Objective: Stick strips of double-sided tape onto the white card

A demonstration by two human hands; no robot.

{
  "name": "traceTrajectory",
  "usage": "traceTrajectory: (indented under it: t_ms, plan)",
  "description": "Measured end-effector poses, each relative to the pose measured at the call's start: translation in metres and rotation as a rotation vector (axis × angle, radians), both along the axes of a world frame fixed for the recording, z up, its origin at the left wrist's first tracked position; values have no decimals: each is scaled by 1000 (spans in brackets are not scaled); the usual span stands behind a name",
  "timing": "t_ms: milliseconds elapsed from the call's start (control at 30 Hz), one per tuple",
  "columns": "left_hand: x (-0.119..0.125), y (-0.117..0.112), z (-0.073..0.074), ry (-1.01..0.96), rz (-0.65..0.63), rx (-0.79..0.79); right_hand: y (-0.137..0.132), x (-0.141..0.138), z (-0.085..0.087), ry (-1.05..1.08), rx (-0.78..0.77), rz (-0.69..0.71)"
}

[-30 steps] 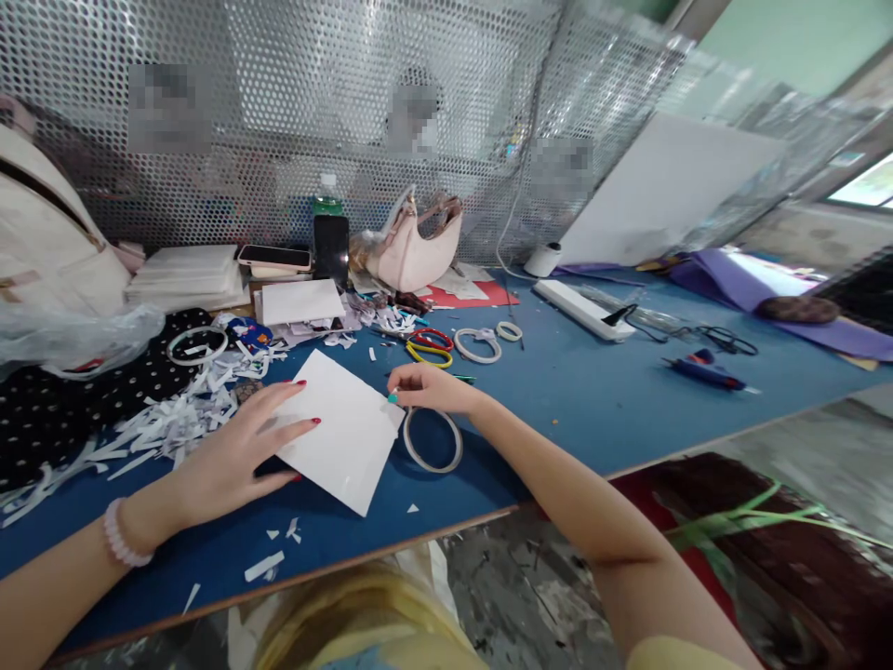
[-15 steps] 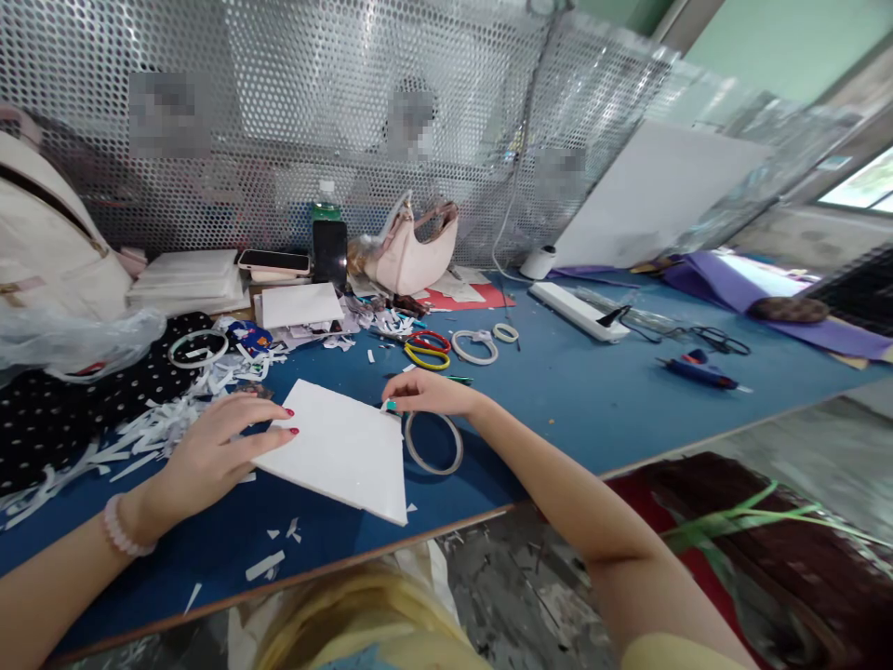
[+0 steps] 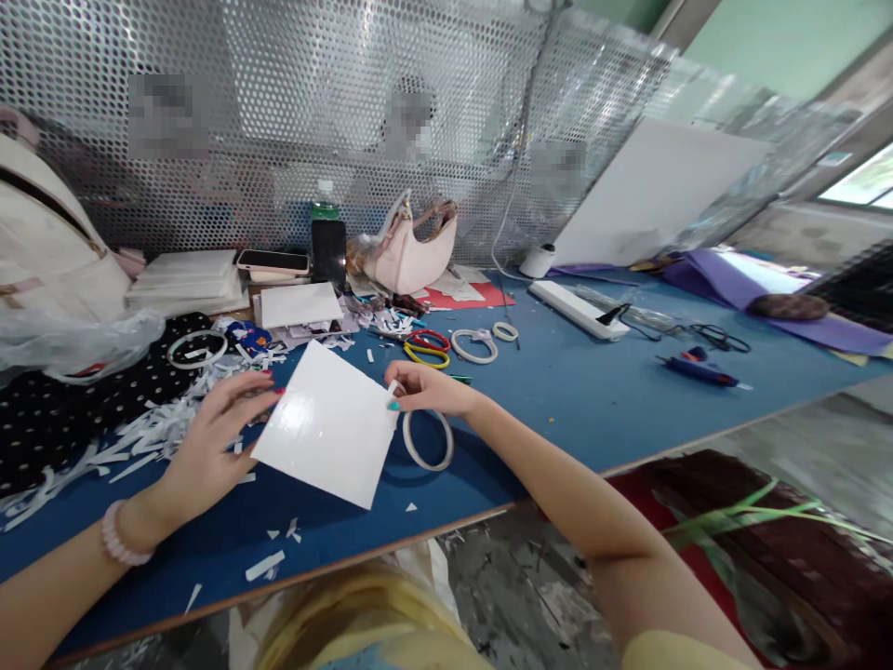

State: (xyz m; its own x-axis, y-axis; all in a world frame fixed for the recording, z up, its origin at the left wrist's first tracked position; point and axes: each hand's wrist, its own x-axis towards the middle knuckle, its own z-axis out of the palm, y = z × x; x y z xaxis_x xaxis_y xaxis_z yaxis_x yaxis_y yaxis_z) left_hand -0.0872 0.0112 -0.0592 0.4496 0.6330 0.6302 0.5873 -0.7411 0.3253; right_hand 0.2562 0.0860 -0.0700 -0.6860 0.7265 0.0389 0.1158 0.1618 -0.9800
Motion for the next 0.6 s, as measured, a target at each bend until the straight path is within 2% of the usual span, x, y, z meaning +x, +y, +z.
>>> traceTrajectory:
  t_ms: [67, 167, 333, 400, 467, 500, 533, 600]
  plan:
    - [5, -1, 2, -163, 48, -197, 0, 1, -1, 37, 6, -35]
    - [10, -3, 2, -334, 27, -489, 1, 2, -4, 83, 20, -96]
    - [14, -7, 2, -327, -22, -769, 2, 3, -1, 91, 79, -184]
    - [17, -11, 9, -362, -37, -741, 3, 7, 7, 71, 132, -214]
    - [25, -19, 22, -397, -85, -598, 3, 15, 18, 47, 207, -245]
    - [32, -25, 30, -333, -140, -525, 1, 19, 25, 34, 249, -257]
    - [41, -33, 37, -211, -237, -490, -1, 23, 32, 24, 294, -269]
    - [65, -52, 45, 126, -572, -475, -9, 28, 43, 4, 374, -283]
